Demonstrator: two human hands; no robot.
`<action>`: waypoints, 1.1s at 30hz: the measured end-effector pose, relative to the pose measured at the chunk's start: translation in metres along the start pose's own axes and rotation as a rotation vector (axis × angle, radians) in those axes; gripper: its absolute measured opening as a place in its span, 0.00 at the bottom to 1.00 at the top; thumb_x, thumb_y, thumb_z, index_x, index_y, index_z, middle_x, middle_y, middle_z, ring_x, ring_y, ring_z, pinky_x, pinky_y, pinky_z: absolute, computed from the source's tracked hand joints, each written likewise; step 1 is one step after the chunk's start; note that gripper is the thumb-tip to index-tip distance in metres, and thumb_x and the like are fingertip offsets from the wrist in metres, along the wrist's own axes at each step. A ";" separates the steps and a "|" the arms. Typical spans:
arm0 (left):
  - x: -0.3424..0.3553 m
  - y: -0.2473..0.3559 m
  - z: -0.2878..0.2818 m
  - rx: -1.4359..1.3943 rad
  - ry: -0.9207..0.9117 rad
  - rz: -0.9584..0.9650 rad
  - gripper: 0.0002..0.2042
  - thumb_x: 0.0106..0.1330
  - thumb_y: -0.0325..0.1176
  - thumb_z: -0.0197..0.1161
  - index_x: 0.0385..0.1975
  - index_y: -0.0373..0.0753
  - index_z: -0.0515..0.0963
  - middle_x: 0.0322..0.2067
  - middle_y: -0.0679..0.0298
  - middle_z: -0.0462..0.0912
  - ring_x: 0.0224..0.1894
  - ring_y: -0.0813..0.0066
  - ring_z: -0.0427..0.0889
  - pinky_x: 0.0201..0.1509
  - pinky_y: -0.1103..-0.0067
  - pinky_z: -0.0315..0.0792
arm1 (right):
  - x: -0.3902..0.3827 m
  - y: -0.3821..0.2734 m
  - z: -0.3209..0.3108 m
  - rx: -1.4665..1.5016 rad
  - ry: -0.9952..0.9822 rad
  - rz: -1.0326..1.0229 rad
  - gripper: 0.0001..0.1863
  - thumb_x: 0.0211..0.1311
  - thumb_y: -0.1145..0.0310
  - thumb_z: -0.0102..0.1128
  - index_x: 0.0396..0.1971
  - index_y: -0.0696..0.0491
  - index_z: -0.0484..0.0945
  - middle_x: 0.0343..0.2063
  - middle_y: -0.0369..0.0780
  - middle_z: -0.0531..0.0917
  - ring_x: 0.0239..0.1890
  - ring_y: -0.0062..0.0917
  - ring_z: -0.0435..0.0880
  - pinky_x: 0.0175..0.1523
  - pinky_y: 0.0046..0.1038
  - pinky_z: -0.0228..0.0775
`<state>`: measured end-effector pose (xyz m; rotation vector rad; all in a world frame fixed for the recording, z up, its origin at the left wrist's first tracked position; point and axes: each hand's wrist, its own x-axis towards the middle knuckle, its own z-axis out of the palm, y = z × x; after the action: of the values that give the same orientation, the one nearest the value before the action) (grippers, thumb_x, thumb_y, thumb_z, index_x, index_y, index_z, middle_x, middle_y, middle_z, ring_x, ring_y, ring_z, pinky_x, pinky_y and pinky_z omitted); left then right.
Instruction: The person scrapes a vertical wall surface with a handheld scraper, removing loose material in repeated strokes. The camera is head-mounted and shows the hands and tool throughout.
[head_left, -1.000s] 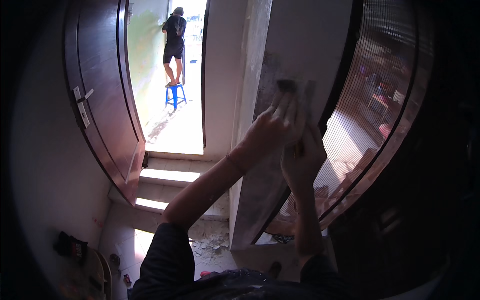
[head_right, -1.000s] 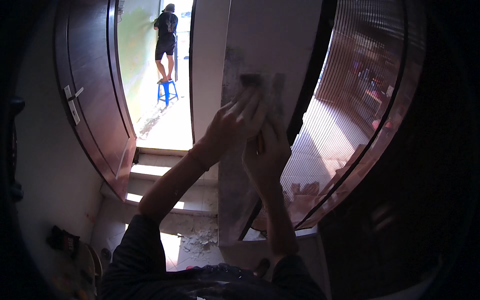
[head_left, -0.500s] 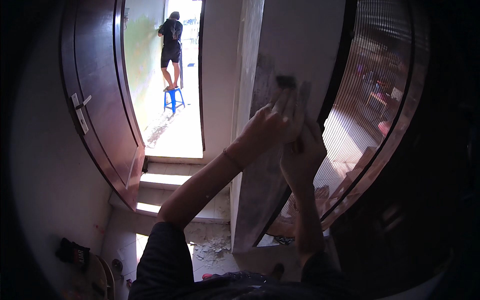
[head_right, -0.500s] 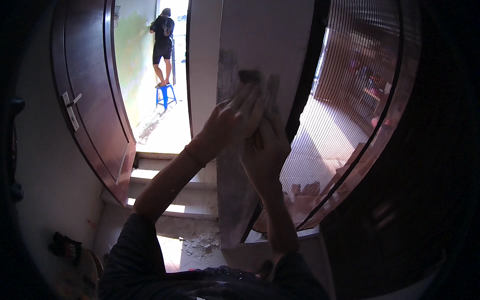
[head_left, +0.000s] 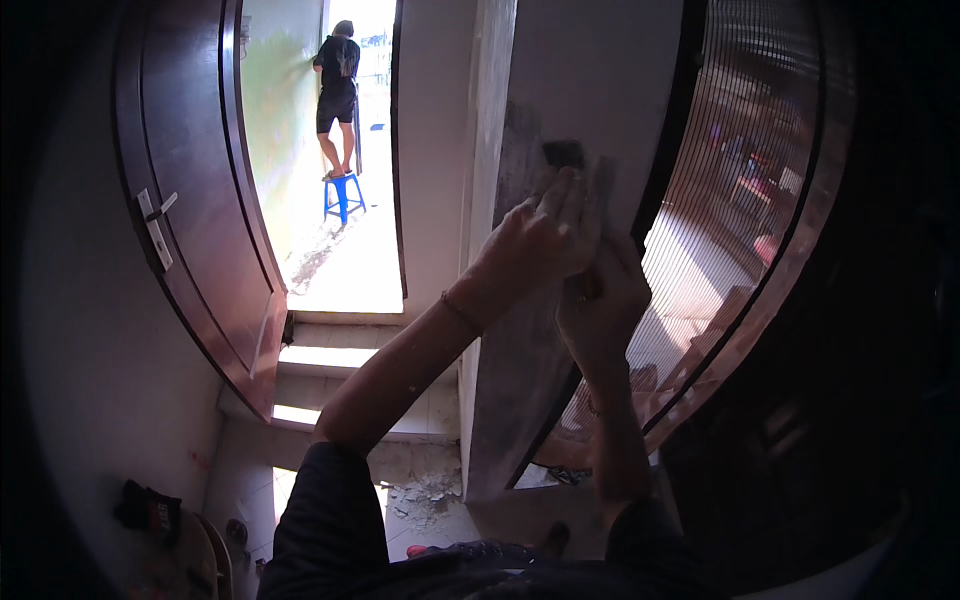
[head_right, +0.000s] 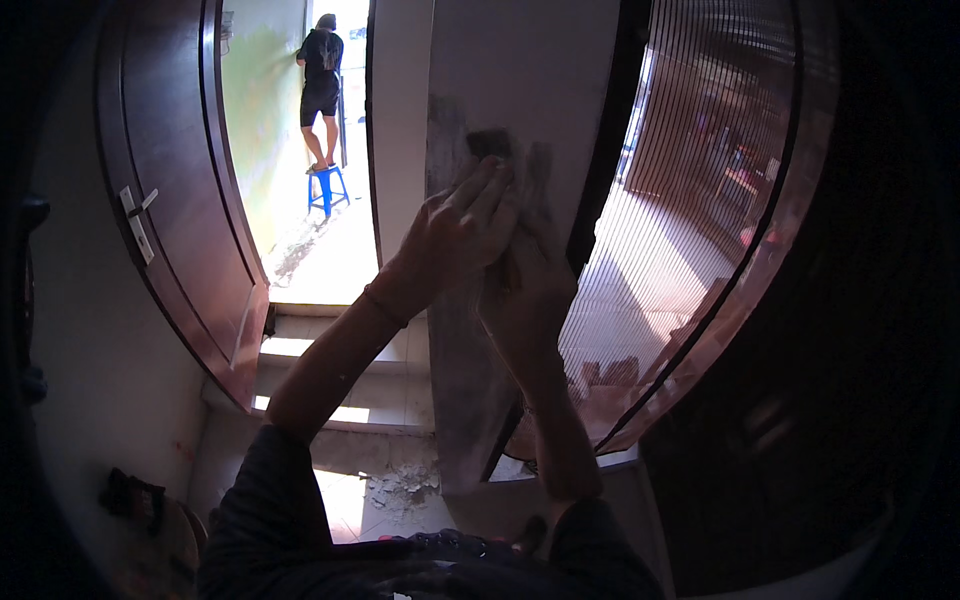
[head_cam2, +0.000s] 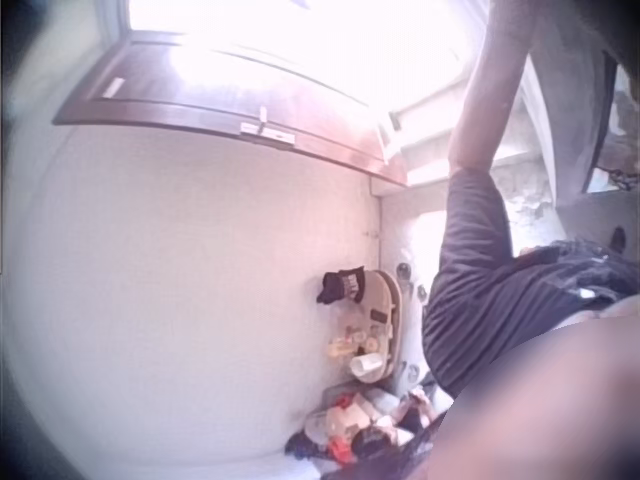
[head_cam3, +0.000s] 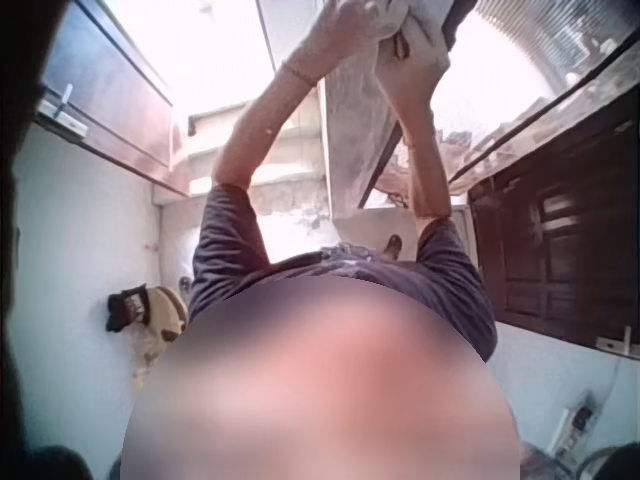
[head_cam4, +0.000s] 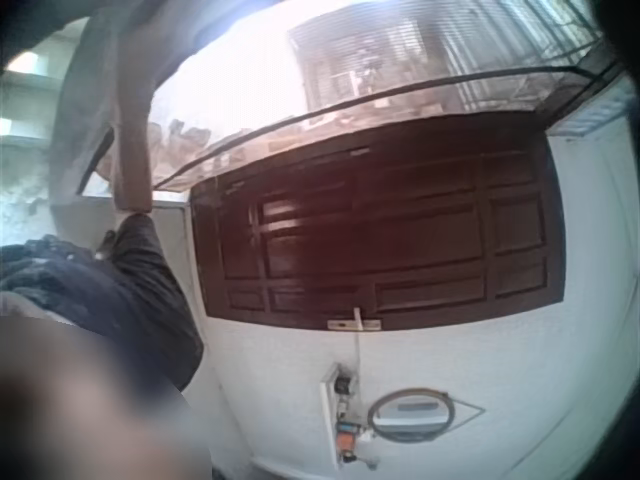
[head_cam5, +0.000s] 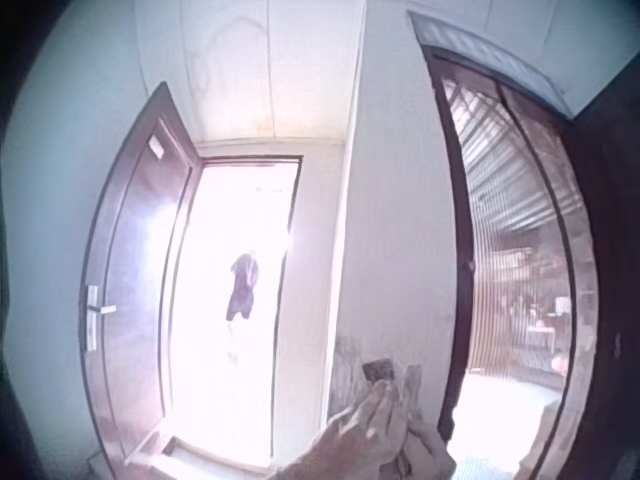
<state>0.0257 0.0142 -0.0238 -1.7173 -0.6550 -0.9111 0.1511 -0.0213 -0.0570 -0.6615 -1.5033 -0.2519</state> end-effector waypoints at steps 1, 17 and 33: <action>-0.001 0.000 0.000 -0.018 -0.010 0.001 0.15 0.60 0.25 0.68 0.47 0.29 0.79 0.52 0.43 0.82 0.59 0.50 0.81 0.53 0.66 0.84 | -0.001 0.000 -0.001 0.000 -0.003 -0.054 0.13 0.56 0.79 0.61 0.43 0.63 0.82 0.41 0.46 0.83 0.38 0.36 0.87 0.39 0.29 0.77; 0.001 -0.006 0.003 -0.075 -0.059 -0.008 0.15 0.61 0.24 0.65 0.48 0.28 0.80 0.54 0.43 0.81 0.57 0.50 0.82 0.52 0.68 0.84 | 0.005 -0.001 -0.003 -0.029 -0.025 -0.027 0.13 0.56 0.82 0.62 0.42 0.63 0.82 0.39 0.46 0.84 0.36 0.33 0.87 0.38 0.28 0.79; 0.021 -0.009 -0.009 0.005 0.023 -0.047 0.20 0.58 0.25 0.67 0.52 0.28 0.78 0.55 0.43 0.79 0.59 0.49 0.81 0.52 0.68 0.84 | 0.021 -0.001 -0.001 -0.011 0.009 -0.041 0.12 0.58 0.79 0.63 0.42 0.64 0.82 0.39 0.48 0.84 0.35 0.36 0.87 0.39 0.33 0.79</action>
<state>0.0278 0.0087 -0.0003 -1.6910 -0.6850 -0.9600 0.1529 -0.0180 -0.0368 -0.6383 -1.5085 -0.2943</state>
